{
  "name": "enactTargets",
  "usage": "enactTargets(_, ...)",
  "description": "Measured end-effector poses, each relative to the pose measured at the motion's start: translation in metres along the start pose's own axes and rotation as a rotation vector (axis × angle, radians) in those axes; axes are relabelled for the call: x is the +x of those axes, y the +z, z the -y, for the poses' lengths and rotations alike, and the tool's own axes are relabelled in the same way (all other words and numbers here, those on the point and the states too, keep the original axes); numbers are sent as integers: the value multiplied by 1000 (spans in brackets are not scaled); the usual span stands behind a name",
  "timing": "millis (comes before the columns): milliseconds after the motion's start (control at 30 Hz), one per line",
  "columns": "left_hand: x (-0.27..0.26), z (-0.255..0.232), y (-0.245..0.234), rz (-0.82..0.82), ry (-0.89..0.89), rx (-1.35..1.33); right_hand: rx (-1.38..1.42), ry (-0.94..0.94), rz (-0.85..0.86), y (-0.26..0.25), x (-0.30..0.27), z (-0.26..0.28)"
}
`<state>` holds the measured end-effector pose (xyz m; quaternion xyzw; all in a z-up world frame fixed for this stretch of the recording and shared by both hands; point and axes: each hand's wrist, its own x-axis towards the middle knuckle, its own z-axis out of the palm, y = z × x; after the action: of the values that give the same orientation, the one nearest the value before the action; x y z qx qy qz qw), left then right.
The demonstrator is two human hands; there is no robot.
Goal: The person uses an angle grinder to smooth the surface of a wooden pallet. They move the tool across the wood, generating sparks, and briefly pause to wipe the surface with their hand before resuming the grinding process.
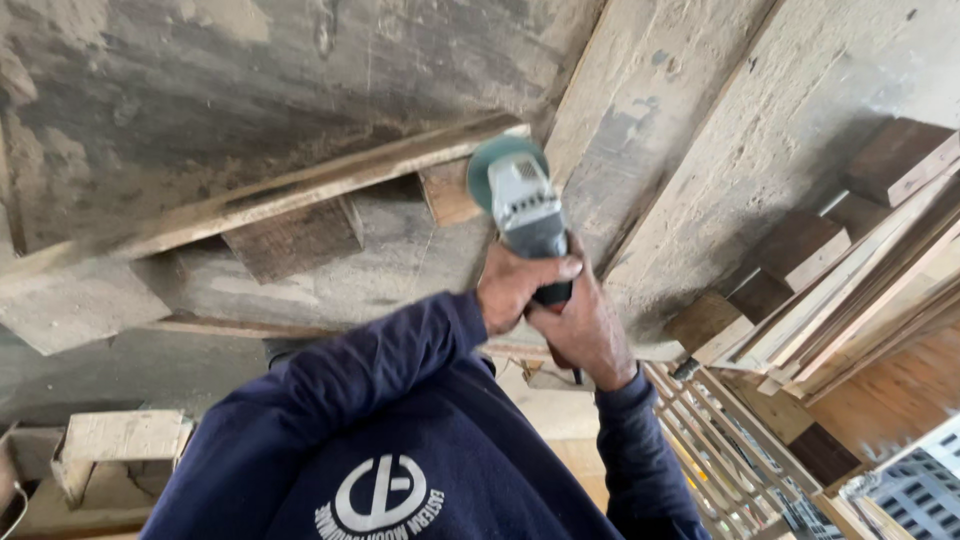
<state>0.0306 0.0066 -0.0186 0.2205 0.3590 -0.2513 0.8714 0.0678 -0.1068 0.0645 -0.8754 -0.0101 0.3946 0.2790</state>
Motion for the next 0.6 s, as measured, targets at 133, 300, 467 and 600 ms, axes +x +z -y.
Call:
enactTargets(133, 28, 2, 9, 103, -13, 21, 47, 75, -55, -11, 8, -2)
enactTargets(300, 32, 10, 20, 130, -64, 63, 69, 173, -69, -21, 7, 4)
enactTargets(467, -3, -1, -3, 100, 98, -6, -51, 81, 35, -7, 2, 18)
enactTargets(600, -39, -5, -22, 30, 148, -48, -108, -50, 120, 10, -7, 27)
